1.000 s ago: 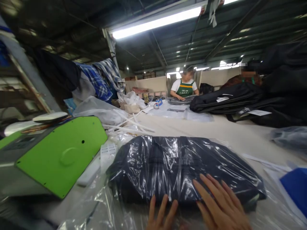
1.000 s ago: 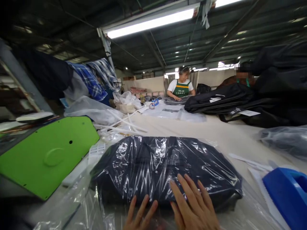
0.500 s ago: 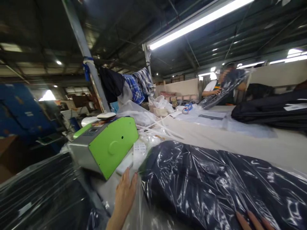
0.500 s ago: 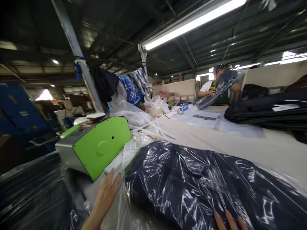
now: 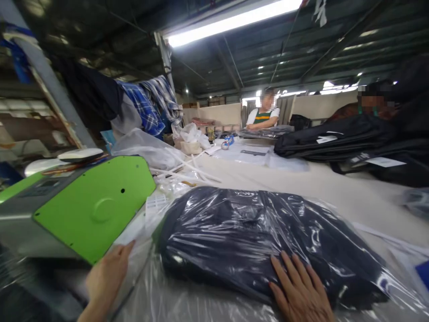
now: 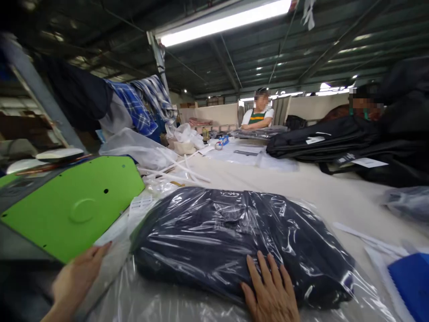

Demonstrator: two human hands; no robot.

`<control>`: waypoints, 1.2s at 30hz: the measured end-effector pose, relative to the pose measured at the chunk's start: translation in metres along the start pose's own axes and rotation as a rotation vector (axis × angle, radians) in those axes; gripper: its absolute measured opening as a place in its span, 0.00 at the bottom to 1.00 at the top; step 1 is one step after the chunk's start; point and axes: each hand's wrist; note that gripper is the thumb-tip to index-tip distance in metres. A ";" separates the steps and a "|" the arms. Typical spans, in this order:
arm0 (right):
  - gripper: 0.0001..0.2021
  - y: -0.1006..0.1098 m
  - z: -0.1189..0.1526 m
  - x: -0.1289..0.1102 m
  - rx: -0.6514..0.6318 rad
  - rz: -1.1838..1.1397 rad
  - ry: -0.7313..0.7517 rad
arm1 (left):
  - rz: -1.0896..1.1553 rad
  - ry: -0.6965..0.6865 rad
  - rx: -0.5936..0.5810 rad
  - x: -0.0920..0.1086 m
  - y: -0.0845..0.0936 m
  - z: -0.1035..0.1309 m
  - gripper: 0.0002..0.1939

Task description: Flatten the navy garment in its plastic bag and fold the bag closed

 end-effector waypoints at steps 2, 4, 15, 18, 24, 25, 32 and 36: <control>0.20 0.000 0.004 -0.002 -0.038 0.013 -0.003 | -0.103 0.157 0.027 0.006 0.014 0.002 0.28; 0.21 -0.002 0.007 -0.004 -0.062 0.026 -0.012 | -0.149 0.191 -0.031 0.011 0.020 0.008 0.27; 0.19 0.005 -0.001 -0.007 -0.076 -0.050 -0.059 | -0.311 -0.444 0.350 0.045 0.034 0.047 0.27; 0.19 0.006 -0.001 -0.008 -0.095 -0.050 -0.058 | -0.175 -0.917 0.398 0.078 0.009 0.073 0.24; 0.22 0.025 -0.004 0.026 -0.151 -0.017 -0.028 | -0.300 -1.161 0.195 0.057 -0.086 0.088 0.28; 0.23 0.029 -0.001 0.037 -0.172 0.009 -0.056 | -0.297 -1.147 0.170 0.050 -0.091 0.086 0.30; 0.24 0.021 0.046 0.075 -0.203 0.031 -0.119 | -0.285 -1.225 0.115 0.045 -0.081 0.079 0.38; 0.23 0.023 0.046 0.076 -0.190 -0.006 -0.067 | -0.276 -1.265 0.145 0.048 -0.078 0.077 0.33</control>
Point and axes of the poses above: each hand's wrist, its own z-axis away from the middle knuckle, its own y-axis out of the back of the hand, x = y × z, and after that the axes turned 10 degrees about z, right-handed
